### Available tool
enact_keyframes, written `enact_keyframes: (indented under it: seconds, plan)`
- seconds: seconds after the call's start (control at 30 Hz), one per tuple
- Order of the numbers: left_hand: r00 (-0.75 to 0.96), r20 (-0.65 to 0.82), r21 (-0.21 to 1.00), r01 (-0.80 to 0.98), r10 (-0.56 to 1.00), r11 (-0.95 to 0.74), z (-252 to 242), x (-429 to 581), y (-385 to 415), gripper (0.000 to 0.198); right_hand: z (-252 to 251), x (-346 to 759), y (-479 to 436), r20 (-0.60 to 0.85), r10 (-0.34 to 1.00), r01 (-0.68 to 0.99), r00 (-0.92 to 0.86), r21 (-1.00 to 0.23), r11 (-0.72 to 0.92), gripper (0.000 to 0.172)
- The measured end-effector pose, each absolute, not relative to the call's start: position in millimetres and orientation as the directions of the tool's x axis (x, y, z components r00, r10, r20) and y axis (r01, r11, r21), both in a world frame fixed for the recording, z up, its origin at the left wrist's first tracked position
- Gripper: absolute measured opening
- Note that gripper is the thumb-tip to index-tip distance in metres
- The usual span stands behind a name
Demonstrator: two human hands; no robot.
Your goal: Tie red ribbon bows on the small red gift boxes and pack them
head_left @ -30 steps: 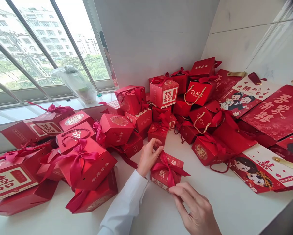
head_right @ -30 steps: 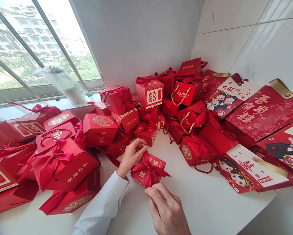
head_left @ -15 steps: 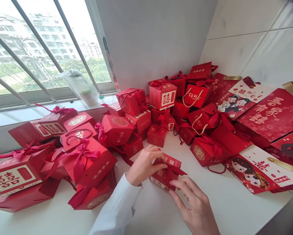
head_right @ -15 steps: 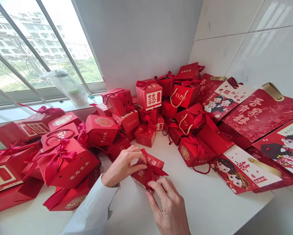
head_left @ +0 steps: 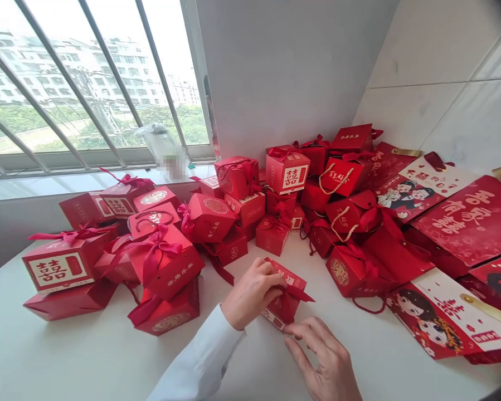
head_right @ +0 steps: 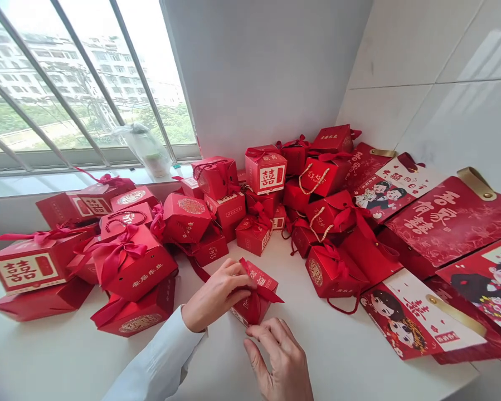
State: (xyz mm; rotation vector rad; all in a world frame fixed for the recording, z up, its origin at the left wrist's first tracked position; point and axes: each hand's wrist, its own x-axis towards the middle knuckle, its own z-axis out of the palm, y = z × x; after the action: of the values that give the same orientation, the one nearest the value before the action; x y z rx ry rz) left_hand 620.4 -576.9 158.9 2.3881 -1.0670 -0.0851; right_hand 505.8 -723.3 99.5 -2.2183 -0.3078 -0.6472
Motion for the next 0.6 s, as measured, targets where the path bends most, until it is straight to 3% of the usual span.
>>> enact_keyframes:
  seconds: [0.17, 0.27, 0.37, 0.5, 0.6]
  plan:
    - [0.761, 0.283, 0.534, -0.631, -0.583, -0.563, 160, 610, -569, 0.027, 94, 502, -736, 0.573, -0.060, 0.433, 0.817, -0.680, -0.592, 0.014]
    - [0.768, 0.286, 0.514, -0.628, -0.574, -0.585, 170, 603, -561, 0.031, 85, 503, -751, 0.561, -0.077, 0.406, 0.824, -0.679, -0.611, 0.016]
    - [0.697, 0.153, 0.406, -0.691, -0.701, -0.598, 177, 598, -561, 0.059, 65, 504, -769, 0.531, -0.074, 0.361, 0.844, -0.665, -0.654, 0.020]
    - [0.603, -0.197, 0.206, -0.745, -0.773, -0.634, 175, 599, -576, 0.106, 29, 504, -793, 0.477, -0.072, 0.287, 0.876, -0.634, -0.718, 0.032]
    - [0.557, -0.324, 0.106, -0.782, -0.765, -0.614, 169, 604, -587, 0.114, 6, 503, -803, 0.463, -0.047, 0.287, 0.885, -0.622, -0.728, 0.039]
